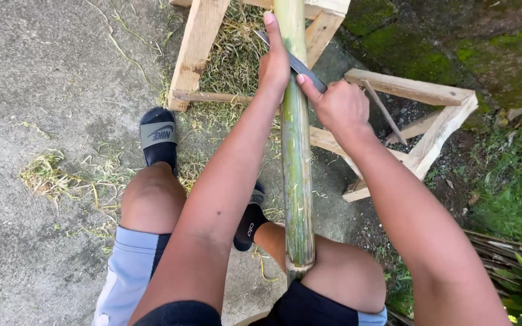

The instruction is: Shaving the outer layer of a bamboo pole using a knife.

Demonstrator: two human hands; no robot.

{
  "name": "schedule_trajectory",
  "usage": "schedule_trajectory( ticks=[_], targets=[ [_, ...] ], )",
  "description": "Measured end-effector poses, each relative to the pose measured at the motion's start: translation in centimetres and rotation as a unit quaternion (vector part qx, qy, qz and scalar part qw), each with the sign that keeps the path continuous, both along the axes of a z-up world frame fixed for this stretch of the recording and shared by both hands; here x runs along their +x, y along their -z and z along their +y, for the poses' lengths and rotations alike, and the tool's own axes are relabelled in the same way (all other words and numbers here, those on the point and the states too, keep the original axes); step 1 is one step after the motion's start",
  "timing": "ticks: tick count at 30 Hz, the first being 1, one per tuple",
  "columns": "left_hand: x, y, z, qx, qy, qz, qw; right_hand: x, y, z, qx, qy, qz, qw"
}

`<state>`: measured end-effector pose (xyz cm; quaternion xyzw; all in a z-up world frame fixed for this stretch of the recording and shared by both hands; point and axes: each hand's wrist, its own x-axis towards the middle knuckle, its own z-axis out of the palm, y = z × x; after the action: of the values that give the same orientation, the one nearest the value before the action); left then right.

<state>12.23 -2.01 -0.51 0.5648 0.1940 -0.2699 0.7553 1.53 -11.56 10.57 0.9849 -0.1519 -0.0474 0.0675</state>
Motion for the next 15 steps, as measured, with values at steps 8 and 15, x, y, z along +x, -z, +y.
schedule_trajectory(
  ticks=[8,15],
  targets=[
    [-2.5,-0.6,0.3,-0.061,-0.052,-0.023,0.997,0.6,-3.4,-1.8,-0.052,-0.051,0.076,0.995],
    [-2.9,-1.2,-0.2,0.026,-0.022,-0.017,0.999,-0.3,0.2,-0.9,-0.01,-0.012,0.088,0.996]
  ],
)
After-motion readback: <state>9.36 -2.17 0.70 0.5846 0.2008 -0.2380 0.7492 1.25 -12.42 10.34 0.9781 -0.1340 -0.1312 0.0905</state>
